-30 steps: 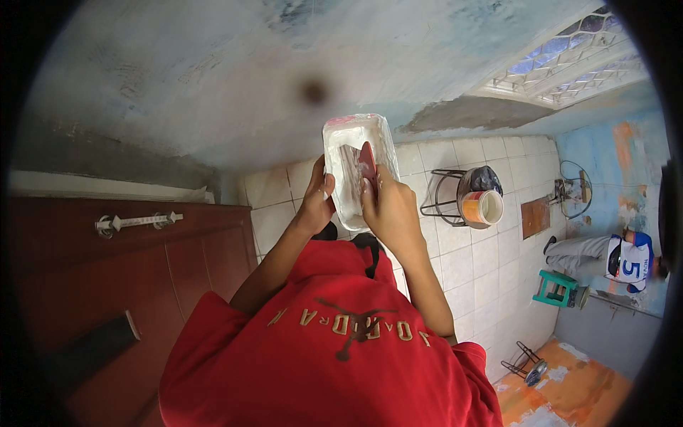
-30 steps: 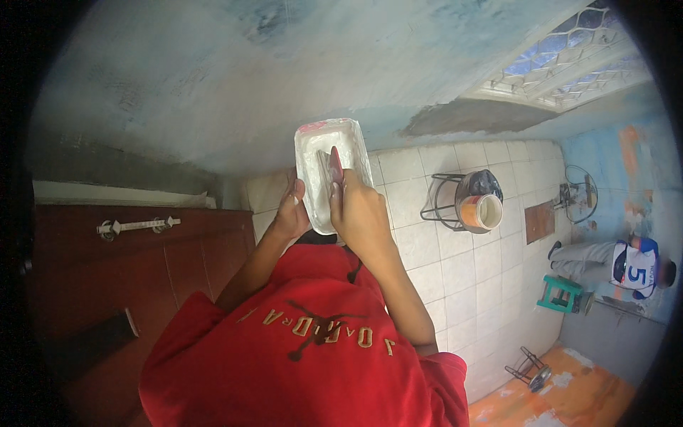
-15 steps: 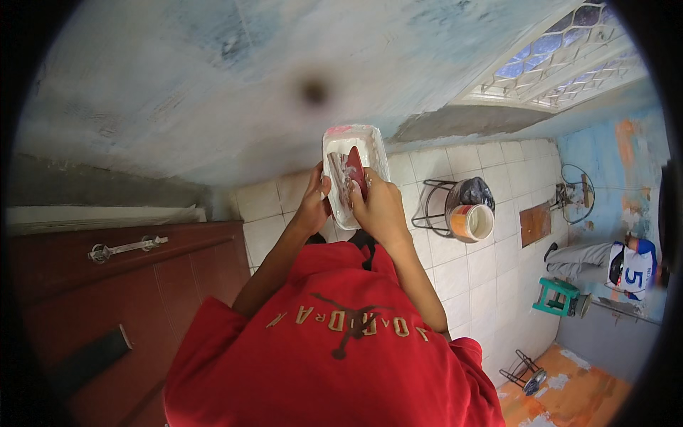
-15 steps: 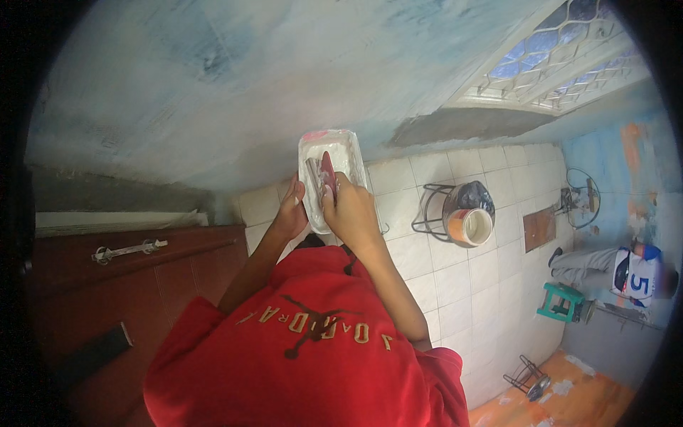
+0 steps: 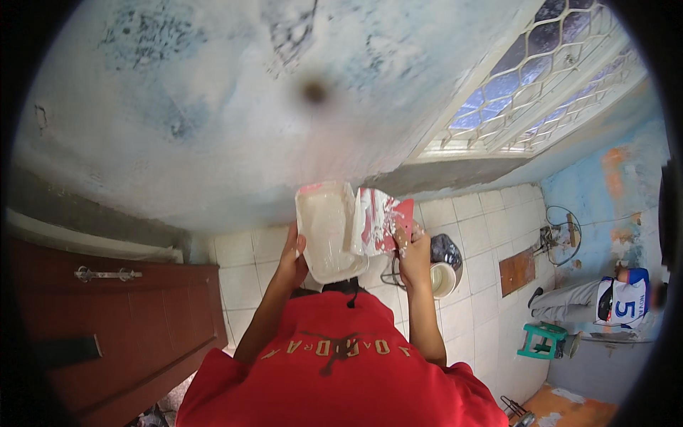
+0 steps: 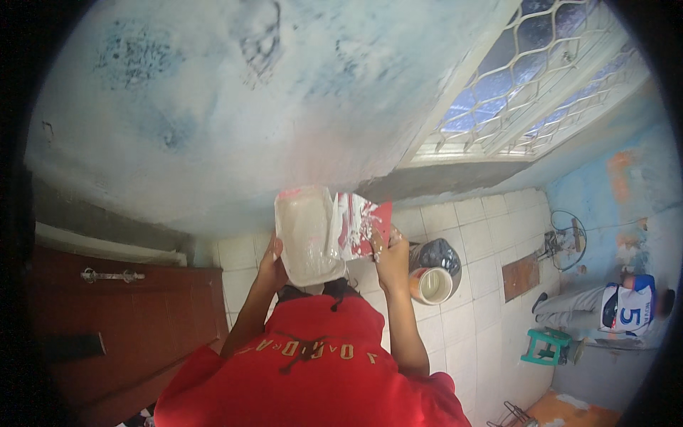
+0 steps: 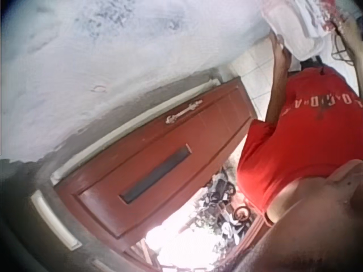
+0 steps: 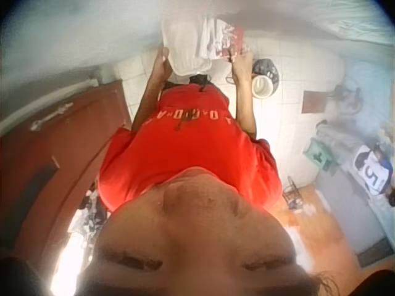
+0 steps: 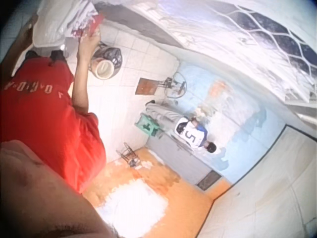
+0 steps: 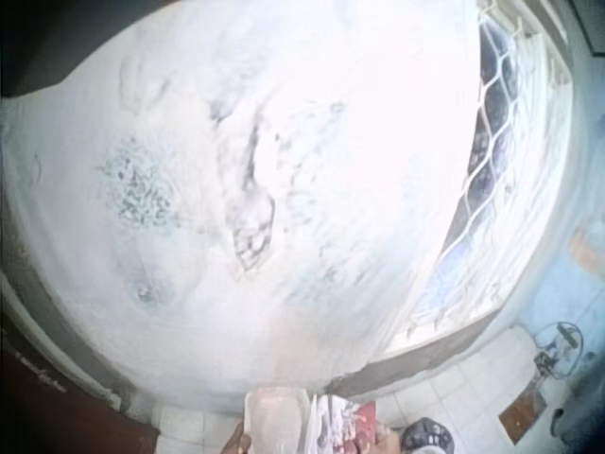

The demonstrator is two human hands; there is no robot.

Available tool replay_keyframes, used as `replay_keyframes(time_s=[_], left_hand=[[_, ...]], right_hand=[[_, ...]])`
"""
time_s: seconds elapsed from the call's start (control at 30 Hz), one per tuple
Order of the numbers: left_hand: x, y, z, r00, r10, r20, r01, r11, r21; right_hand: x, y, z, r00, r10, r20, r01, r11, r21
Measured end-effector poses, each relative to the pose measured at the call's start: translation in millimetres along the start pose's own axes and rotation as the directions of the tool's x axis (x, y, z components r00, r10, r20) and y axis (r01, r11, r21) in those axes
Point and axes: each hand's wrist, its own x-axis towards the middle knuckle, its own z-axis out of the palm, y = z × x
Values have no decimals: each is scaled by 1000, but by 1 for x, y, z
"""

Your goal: The person applies white plaster or filler to a damaged area on a wall using a red scraper, repeatedly dipping the scraper into a small container of plaster to spread it over the cracks and holes.

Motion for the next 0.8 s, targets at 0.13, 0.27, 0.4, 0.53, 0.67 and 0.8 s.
replay_keyframes(time_s=[0.13,0.27,0.4,0.53,0.67,0.8], left_hand=[[-2,-20,5,999,33,30,-32,999,-18],[-6,-23,7,999,-9,44,16,986,-167],[-7,-13,19,1000,25,0,-25,988,-153],[-10,-6,27,999,45,-21,-48,989,-143],[-15,-14,21,996,54,-70,-63,988,-141],[-16,-18,22,997,41,-71,-51,987,-153]], right_hand=[[13,-3,-25,992,121,-34,-107,955,276],[40,-13,-49,979,187,-76,-140,898,416],[97,-52,-37,972,-154,-179,215,890,402],[169,-105,-22,587,-787,-191,747,617,-247],[205,-113,15,331,-888,319,687,-4,-727],[234,11,18,400,-816,417,690,-32,-723]])
